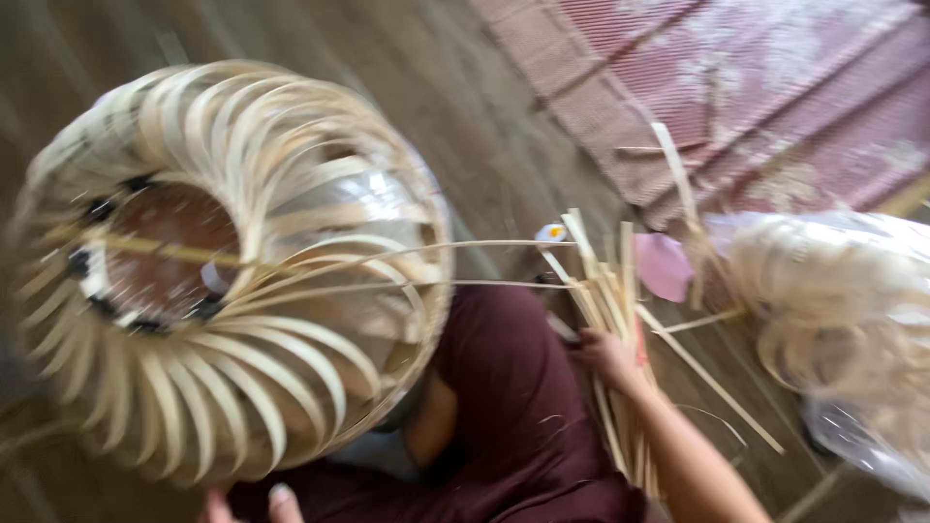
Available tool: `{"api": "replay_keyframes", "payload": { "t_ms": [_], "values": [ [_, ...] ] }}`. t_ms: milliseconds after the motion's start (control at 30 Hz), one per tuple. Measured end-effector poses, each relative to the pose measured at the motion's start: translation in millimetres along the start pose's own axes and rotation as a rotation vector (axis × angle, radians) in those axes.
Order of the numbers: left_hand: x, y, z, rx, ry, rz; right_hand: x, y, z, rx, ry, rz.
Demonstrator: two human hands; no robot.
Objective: The person constructs a bamboo lamp by weaving and gluing flexible bamboo strips around a circular frame, using small clips to hold strips in place and applying glue to secure them.
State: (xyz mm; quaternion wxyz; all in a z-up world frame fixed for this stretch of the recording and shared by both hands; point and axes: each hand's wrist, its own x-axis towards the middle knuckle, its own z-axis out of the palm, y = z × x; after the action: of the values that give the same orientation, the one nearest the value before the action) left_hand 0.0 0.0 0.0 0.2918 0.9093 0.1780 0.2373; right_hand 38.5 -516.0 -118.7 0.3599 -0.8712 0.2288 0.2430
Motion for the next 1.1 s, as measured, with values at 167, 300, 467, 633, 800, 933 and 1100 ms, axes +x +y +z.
{"api": "replay_keyframes", "payload": {
  "t_ms": [167,300,467,633,800,933,1100],
  "values": [
    [-16,10,-26,-0.057,0.028,-0.016,-64,7,-87,0.870,0.220,0.090],
    [-18,30,-28,-0.074,-0.056,-0.104,-95,0,-122,1.480,-0.036,-0.467],
    [-29,41,-31,-0.237,-0.095,-0.165,-125,-81,-89,1.088,-0.164,-0.586],
    [-43,28,-48,-0.318,-0.186,-0.163,-146,-210,1,0.609,-0.296,-0.819],
    [-58,8,-69,-0.333,-0.232,-0.358,-162,-284,30,0.204,-0.203,-1.186],
    [-60,4,-72,-0.347,-0.236,-0.355,-165,-299,41,0.225,-0.241,-1.241],
    [-60,6,-74,-0.347,-0.275,-0.362,-160,-304,54,0.201,-0.270,-1.258]
  ]
}}
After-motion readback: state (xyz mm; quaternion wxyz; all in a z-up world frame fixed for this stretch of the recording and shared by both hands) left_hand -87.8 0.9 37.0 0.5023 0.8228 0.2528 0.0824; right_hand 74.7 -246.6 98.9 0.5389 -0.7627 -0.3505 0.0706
